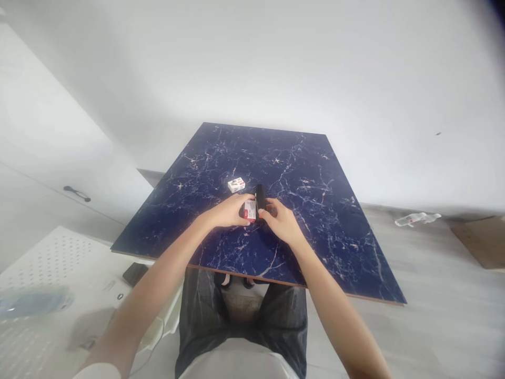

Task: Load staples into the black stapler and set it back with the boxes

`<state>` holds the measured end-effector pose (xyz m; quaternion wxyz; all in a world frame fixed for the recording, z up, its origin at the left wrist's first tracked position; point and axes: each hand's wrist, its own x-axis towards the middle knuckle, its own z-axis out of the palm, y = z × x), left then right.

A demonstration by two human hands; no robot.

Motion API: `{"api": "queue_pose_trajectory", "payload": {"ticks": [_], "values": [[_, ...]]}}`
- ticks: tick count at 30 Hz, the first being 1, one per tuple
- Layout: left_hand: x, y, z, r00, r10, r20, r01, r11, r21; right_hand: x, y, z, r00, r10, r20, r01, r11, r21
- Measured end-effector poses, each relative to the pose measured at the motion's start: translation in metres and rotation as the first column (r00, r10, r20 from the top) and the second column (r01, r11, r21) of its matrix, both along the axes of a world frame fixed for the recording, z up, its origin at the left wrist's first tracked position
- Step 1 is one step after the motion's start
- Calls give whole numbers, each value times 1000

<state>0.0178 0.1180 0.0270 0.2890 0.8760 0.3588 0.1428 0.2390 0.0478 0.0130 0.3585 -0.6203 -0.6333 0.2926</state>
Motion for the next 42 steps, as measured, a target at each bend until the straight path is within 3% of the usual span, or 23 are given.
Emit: {"api": "queue_pose_trajectory", "payload": {"ticks": [7, 10, 12, 15, 22, 27, 32, 37, 42], "values": [[-9, 1, 11, 996, -35, 82, 37, 999, -14, 0, 0, -1, 1000, 4, -12, -4, 1000, 1], [-16, 26, 22, 979, 168, 120, -179, 980, 88, 0, 1, 0, 1000, 11, -23, -11, 1000, -23], [-16, 47, 24, 937, 339, 85, -349, 911, 218, 1, 2, 0, 1000, 13, -15, -14, 999, -33], [-2, 65, 16, 957, 285, -49, -270, 941, 205, 1, 2, 0, 1000, 15, -3, -15, 1000, -26], [30, 44, -6, 969, 240, 62, -247, 954, 168, 0, 3, 4, 1000, 15, -9, -16, 999, -34], [15, 31, 0, 990, 119, 79, -124, 990, 68, -1, 2, 5, 1000, 26, 4, -26, 999, -23], [-12, 16, 8, 992, 65, 109, -52, 992, -118, -1, 3, 2, 999, 29, -16, -29, 1000, 7], [-28, 1, 5, 998, -33, 52, 39, 991, -125, -2, 4, 3, 999, 42, -31, -41, 999, 11], [-16, 0, -5, 993, -19, 120, 35, 990, -134, -2, 3, 6, 999, 38, -39, -37, 999, 11]]}}
